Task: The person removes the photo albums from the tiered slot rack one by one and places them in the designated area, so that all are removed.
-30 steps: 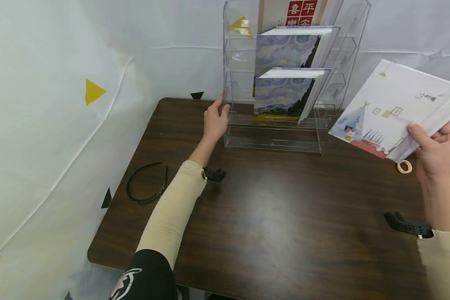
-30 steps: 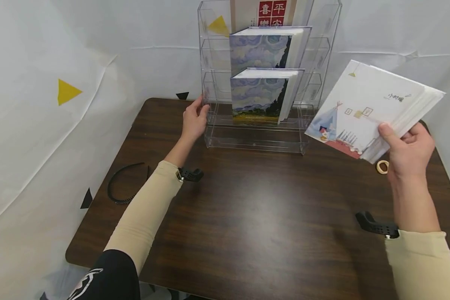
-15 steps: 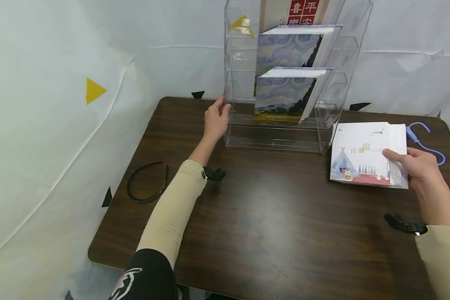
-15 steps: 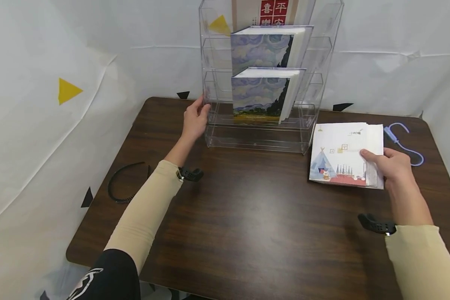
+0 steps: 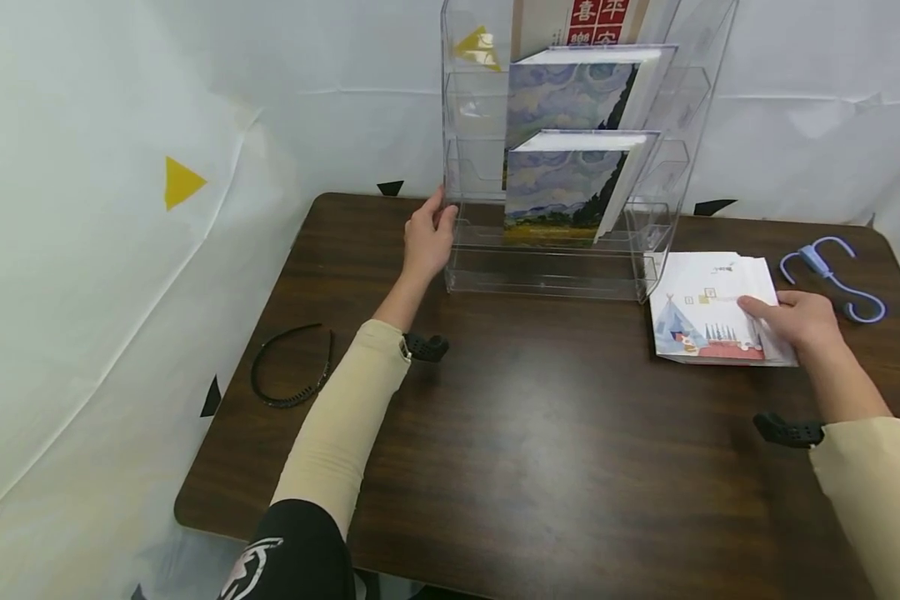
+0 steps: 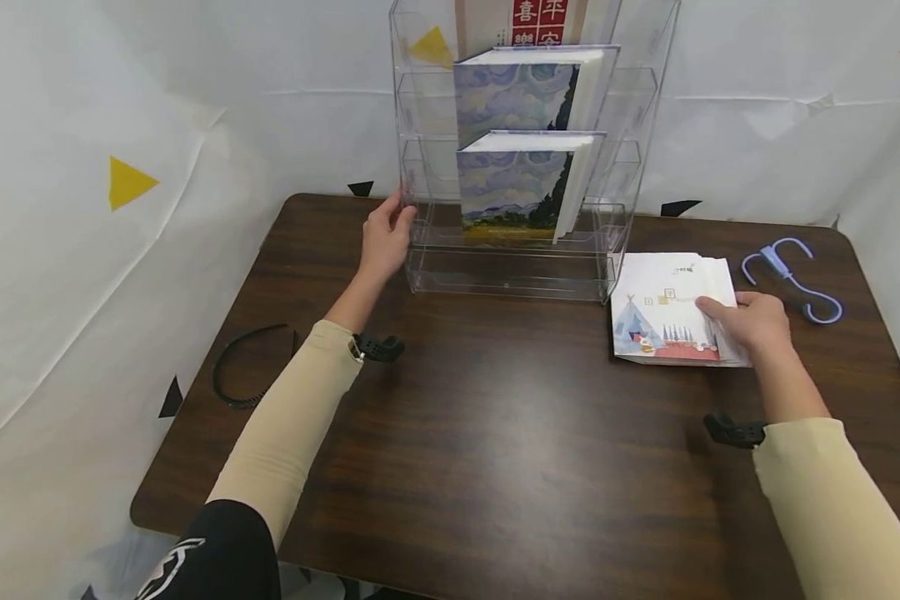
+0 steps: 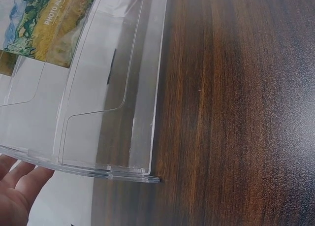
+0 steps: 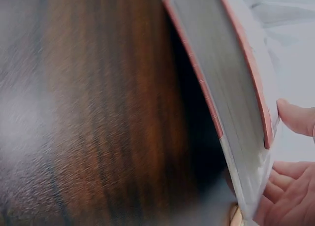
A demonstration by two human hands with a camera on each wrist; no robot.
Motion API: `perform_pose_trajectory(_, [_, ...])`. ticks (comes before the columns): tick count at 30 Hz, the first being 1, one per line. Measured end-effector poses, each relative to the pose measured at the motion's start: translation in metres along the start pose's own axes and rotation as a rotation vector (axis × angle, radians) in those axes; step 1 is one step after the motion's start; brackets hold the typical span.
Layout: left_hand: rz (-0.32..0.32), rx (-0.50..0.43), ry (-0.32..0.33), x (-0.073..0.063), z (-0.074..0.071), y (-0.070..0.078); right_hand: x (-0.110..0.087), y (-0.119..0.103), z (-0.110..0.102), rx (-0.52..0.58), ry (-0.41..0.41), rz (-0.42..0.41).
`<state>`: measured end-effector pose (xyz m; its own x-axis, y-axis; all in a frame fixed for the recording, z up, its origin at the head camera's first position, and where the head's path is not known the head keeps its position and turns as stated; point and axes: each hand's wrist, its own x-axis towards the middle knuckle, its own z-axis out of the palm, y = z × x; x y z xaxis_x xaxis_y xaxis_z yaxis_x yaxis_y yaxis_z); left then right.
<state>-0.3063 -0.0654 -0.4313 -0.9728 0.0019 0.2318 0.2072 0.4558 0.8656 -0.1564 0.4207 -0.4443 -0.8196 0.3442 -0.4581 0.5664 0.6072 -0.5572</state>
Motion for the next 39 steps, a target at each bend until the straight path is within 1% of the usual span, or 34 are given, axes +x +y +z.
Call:
perform_pose_trajectory(2, [0.006, 0.0, -0.001, 0.001, 0.0, -0.001, -0.001, -0.001, 0.002, -0.072, 0.032, -0.033])
perform_pose_trajectory(8, [0.014, 0.0, 0.003, 0.002, 0.001, -0.004, -0.013, -0.009, 0.009, -0.238, 0.108, -0.087])
perform_pose_trajectory(11, [0.01, 0.003, 0.005, 0.002, 0.001, -0.005, -0.016, -0.013, 0.012, -0.291, 0.129, -0.102])
perform_pose_trajectory(15, [0.009, 0.013, 0.004, 0.002, 0.001, -0.004, -0.016, -0.016, 0.013, -0.321, 0.157, -0.121])
perform_pose_trajectory(17, [0.009, 0.023, 0.009, 0.001, 0.0, -0.004, -0.017, -0.021, 0.014, -0.311, 0.198, -0.141])
perform_pose_trajectory(19, [0.006, 0.023, 0.009, 0.001, 0.0, -0.003, -0.019, -0.028, 0.015, -0.271, 0.259, -0.164])
perform_pose_trajectory(21, [0.005, 0.025, 0.014, 0.001, 0.0, -0.003, -0.023, -0.038, 0.017, -0.217, 0.339, -0.201])
perform_pose_trajectory(23, [0.007, 0.025, 0.016, 0.001, 0.0, -0.003, -0.029, -0.051, 0.019, -0.156, 0.438, -0.257])
perform_pose_trajectory(25, [0.009, 0.027, 0.019, 0.0, 0.0, -0.002, -0.036, -0.066, 0.022, -0.084, 0.533, -0.34])
perform_pose_trajectory(27, [0.009, 0.029, 0.021, 0.0, 0.0, -0.002, -0.043, -0.083, 0.026, -0.037, 0.619, -0.428])
perform_pose_trajectory(29, [0.011, 0.032, 0.022, 0.0, 0.0, -0.002, -0.049, -0.1, 0.03, 0.035, 0.658, -0.53])
perform_pose_trajectory(31, [0.014, 0.03, 0.021, -0.001, 0.0, -0.002, -0.054, -0.117, 0.034, 0.078, 0.657, -0.621])
perform_pose_trajectory(32, [0.018, 0.026, 0.019, -0.001, 0.0, -0.002, -0.056, -0.125, 0.037, 0.101, 0.637, -0.66])
perform_pose_trajectory(34, [0.025, 0.019, 0.015, -0.001, 0.0, -0.002, -0.058, -0.14, 0.042, 0.136, 0.571, -0.727])
perform_pose_trajectory(37, [0.026, 0.004, 0.01, -0.001, 0.0, -0.003, -0.058, -0.16, 0.051, 0.136, 0.474, -0.771])
perform_pose_trajectory(39, [0.024, 0.001, 0.01, -0.001, 0.0, -0.003, -0.056, -0.171, 0.057, 0.13, 0.425, -0.774])
